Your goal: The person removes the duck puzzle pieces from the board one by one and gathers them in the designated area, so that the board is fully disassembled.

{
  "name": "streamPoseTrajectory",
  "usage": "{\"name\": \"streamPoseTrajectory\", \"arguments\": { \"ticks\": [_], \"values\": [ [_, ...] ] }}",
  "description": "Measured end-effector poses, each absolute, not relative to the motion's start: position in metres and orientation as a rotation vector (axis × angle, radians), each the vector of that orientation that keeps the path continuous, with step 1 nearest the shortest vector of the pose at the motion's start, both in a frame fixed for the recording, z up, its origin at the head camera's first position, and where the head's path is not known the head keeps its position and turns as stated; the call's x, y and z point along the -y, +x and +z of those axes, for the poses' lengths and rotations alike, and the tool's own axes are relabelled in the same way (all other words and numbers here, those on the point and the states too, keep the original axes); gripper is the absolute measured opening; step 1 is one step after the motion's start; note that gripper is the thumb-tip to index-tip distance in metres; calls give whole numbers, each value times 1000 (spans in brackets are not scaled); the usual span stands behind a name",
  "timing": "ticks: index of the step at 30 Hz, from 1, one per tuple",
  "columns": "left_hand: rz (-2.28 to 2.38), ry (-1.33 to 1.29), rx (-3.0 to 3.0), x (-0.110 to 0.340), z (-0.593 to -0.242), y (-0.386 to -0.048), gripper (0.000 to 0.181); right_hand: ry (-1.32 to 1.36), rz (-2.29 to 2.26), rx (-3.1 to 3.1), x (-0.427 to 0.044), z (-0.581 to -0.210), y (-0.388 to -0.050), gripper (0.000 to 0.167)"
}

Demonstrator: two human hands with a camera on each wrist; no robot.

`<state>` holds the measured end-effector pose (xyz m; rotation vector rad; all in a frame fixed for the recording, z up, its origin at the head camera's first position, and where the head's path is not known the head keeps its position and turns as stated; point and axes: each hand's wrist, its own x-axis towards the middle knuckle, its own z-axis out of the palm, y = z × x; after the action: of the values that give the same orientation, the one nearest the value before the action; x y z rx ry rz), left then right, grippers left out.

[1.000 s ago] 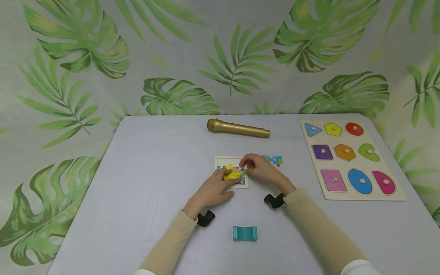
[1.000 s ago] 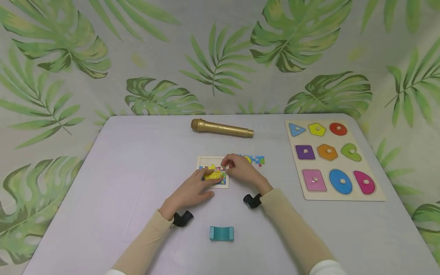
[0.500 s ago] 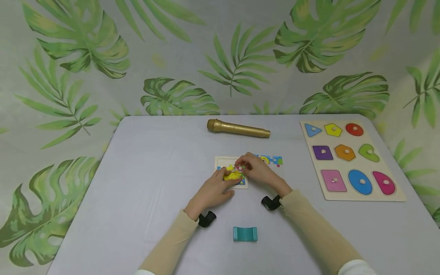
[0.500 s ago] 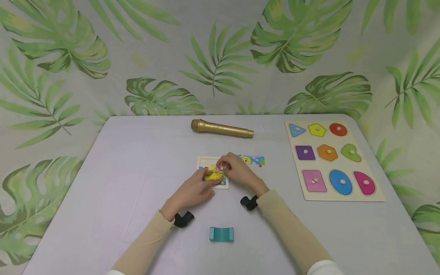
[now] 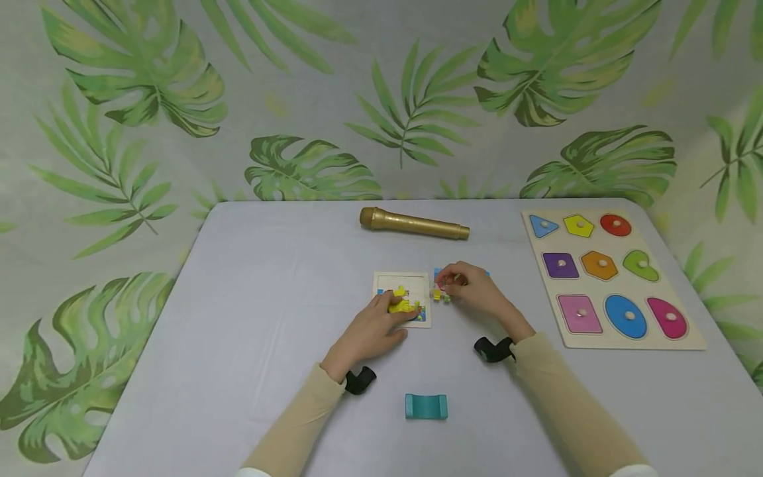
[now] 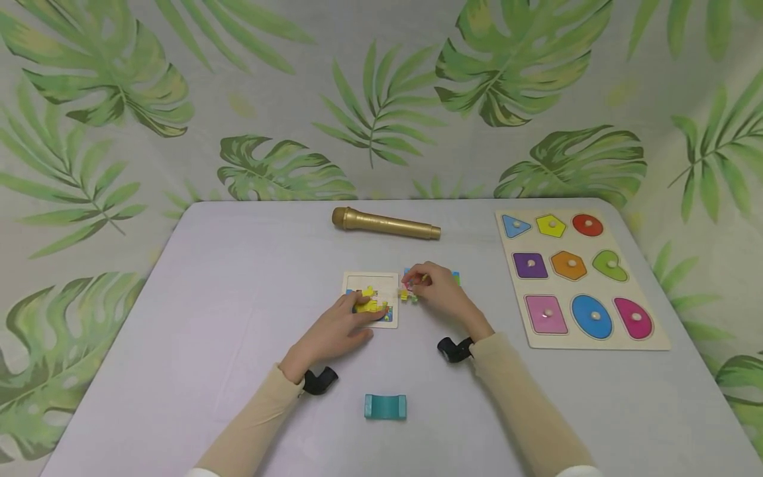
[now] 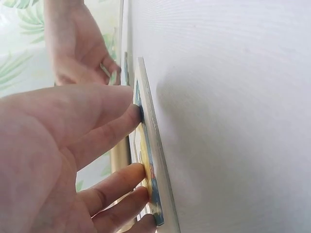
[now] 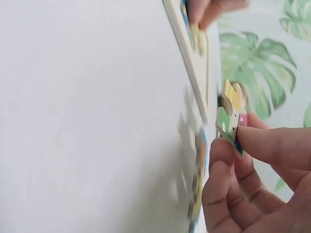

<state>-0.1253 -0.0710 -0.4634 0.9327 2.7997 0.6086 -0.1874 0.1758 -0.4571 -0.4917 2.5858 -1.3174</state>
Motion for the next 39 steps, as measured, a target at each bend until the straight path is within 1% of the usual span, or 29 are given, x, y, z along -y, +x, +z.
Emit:
{"name": "streamPoseTrajectory", "arguments": {
  "ticks": [8,14,24,30,35,39],
  "values": [
    [630,912,-2801,70,-462,-124,38,-374,-1255,-2624,-227,-456,-182,16],
    [633,909,-2801,70,-463,-124,38,-356,-1194,-2645,-241,-459,-179,16],
    [643,888,-2798,70,-464,-123,40,-362,-979,-2819,-235,-459,-177,10],
    [659,905,-2785,72,-467,-122,41,-440,-944,-2882,-235,-463,-177,13],
    [681,918,-2766,77,-469,-121,40,-444,-1036,-2859,-228,-460,-176,10],
    [689,934,-2765,82,-469,-120,39,-485,-1174,-2767,-210,-455,-176,13]
  ]
}}
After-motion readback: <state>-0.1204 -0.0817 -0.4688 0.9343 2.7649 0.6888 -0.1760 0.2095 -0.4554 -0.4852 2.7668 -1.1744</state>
